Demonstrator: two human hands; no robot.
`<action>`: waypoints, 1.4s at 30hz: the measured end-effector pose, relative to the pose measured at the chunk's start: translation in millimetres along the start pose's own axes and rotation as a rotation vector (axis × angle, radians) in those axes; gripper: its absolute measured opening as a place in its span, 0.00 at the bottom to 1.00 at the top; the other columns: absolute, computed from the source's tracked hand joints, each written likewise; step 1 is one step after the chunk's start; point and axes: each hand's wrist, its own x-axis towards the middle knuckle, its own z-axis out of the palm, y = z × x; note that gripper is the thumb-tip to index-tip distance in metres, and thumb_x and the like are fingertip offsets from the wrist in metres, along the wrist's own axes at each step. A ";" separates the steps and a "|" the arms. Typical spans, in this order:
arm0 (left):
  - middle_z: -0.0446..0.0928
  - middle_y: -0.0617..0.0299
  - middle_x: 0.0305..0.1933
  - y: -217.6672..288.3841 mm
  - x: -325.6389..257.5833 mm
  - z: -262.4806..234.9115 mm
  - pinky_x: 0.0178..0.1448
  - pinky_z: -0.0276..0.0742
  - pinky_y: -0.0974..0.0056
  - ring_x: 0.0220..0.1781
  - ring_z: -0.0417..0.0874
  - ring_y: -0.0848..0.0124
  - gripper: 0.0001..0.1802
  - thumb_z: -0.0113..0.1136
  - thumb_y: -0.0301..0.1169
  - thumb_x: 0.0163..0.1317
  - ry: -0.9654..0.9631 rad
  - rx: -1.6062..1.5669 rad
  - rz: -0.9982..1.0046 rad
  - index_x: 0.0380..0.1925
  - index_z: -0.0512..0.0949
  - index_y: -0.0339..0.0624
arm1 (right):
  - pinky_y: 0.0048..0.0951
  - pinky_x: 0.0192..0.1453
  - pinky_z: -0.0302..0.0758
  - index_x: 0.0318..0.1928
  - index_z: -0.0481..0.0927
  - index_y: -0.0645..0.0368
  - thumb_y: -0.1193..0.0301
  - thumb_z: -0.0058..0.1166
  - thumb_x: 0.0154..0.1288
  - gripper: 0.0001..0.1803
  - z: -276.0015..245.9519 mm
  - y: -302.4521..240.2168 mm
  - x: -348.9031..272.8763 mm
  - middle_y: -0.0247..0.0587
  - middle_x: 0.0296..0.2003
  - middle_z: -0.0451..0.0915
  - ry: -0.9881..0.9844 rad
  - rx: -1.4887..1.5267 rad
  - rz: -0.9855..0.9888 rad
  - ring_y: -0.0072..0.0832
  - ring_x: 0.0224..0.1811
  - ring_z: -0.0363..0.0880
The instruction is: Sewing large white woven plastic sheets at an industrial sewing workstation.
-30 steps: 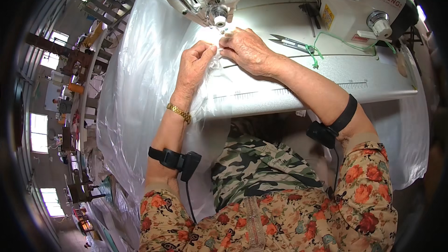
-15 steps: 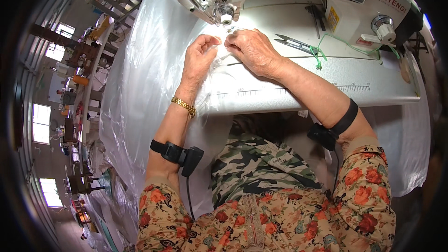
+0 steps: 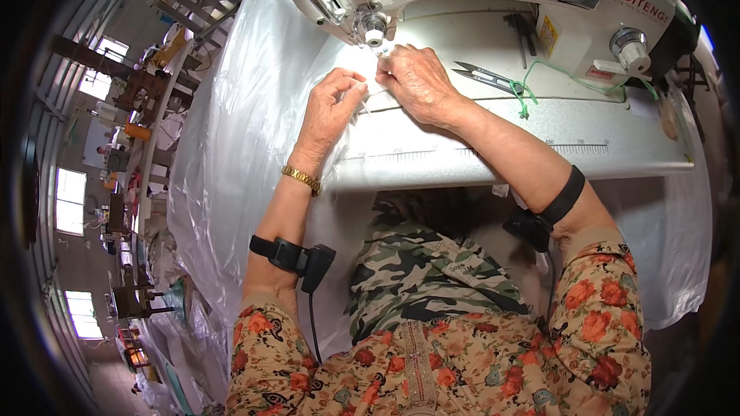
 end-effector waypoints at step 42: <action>0.78 0.57 0.39 -3.0 5.9 11.7 0.45 0.79 0.59 0.42 0.81 0.61 0.01 0.61 0.22 0.56 -0.067 0.701 0.309 0.28 0.81 0.37 | 0.38 0.50 0.69 0.33 0.84 0.61 0.73 0.55 0.60 0.06 8.9 -0.3 -18.3 0.43 0.34 0.79 0.008 -0.469 -0.140 0.36 0.44 0.76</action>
